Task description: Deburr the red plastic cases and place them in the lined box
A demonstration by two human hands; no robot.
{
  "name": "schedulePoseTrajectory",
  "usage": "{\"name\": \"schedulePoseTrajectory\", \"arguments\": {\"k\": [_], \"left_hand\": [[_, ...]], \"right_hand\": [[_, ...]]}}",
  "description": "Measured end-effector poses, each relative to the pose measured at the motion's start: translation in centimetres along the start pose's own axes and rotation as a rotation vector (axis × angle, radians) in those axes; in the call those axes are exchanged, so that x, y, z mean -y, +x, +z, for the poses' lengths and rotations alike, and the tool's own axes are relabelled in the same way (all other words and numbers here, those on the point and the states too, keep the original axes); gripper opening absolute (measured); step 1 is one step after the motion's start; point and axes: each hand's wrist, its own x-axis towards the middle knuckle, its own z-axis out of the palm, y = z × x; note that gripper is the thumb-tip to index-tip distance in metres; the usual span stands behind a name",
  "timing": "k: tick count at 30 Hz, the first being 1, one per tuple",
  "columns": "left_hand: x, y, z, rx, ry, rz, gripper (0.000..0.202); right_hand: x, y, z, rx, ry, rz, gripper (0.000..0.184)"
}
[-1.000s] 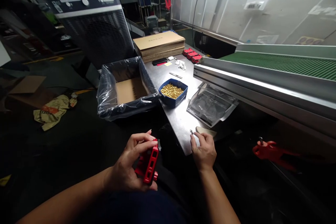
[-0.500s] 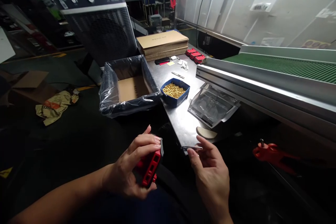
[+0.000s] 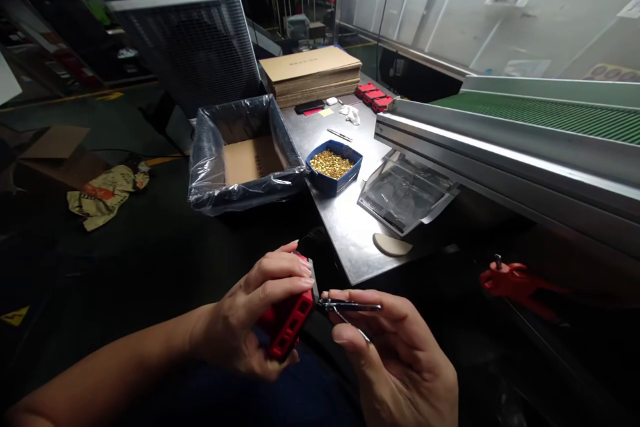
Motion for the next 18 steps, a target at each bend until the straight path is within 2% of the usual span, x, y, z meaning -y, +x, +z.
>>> {"name": "schedulePoseTrajectory", "arguments": {"k": [18], "left_hand": [[-0.35, 0.19, 0.16, 0.032, -0.025, -0.016, 0.083]], "right_hand": [[0.49, -0.94, -0.14, -0.044, -0.016, -0.049, 0.014]]}}
